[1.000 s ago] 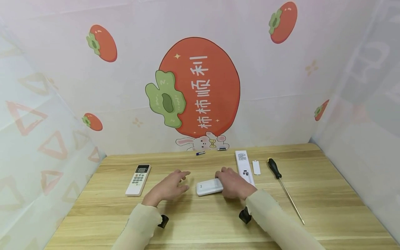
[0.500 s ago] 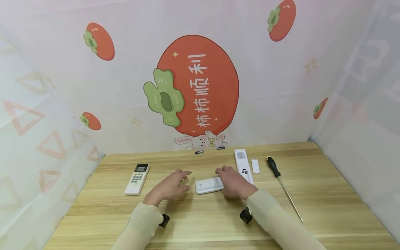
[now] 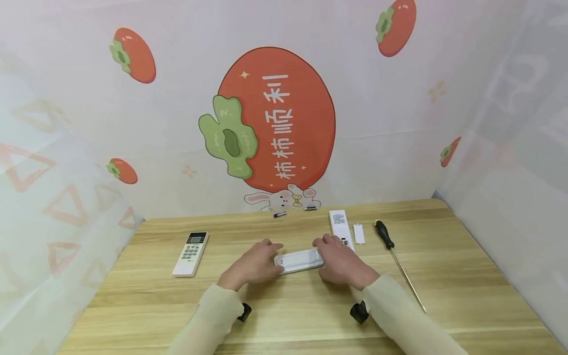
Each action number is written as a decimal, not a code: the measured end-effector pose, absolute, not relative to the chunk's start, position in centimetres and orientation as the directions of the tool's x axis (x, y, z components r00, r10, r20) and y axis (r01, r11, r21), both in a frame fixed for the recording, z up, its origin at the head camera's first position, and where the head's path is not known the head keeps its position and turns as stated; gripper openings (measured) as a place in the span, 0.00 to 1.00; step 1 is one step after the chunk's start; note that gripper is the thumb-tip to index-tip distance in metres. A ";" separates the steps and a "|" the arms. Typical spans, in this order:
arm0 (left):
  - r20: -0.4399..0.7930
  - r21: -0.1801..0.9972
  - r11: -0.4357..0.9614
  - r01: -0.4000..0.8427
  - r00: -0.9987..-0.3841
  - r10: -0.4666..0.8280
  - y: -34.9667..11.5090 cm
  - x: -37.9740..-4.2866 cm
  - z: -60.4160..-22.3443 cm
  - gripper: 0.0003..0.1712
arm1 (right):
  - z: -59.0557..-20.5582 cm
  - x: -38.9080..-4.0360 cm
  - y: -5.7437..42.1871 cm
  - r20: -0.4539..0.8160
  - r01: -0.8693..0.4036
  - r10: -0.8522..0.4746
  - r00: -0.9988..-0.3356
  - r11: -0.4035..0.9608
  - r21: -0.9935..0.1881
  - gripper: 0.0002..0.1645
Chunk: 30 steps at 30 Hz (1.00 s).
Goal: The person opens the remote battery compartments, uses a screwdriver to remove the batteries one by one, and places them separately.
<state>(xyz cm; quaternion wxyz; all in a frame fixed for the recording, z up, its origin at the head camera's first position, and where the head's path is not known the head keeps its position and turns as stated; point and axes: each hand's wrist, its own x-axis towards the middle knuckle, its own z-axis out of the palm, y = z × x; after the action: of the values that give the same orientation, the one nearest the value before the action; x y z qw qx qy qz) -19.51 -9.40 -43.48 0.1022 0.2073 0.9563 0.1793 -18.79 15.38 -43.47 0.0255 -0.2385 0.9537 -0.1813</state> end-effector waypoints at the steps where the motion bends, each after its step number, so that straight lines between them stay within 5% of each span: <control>1: -0.126 0.376 0.854 0.358 -0.894 0.430 -9.1 -19.6 -43.6 0.34 | -43.4 -18.7 15.5 0.043 -0.444 -0.460 -0.887 0.822 -0.358 0.34; 12: -0.123 0.221 0.902 0.372 -0.906 0.404 -6.3 -19.8 -44.1 0.23 | -43.2 -17.5 15.9 0.078 -0.461 -0.467 -0.881 0.809 -0.364 0.32; 30: -0.054 0.307 0.938 0.158 -0.982 0.183 -5.1 -20.4 -44.3 0.19 | -42.8 -16.8 16.1 0.085 -0.463 -0.467 -0.880 0.805 -0.372 0.31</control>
<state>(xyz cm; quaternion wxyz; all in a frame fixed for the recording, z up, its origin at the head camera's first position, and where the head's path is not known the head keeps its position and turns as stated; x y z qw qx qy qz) -20.43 -5.12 -44.31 0.0407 0.0867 0.9837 0.1525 -16.79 16.09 -42.75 0.0053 -0.2446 0.9500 -0.1943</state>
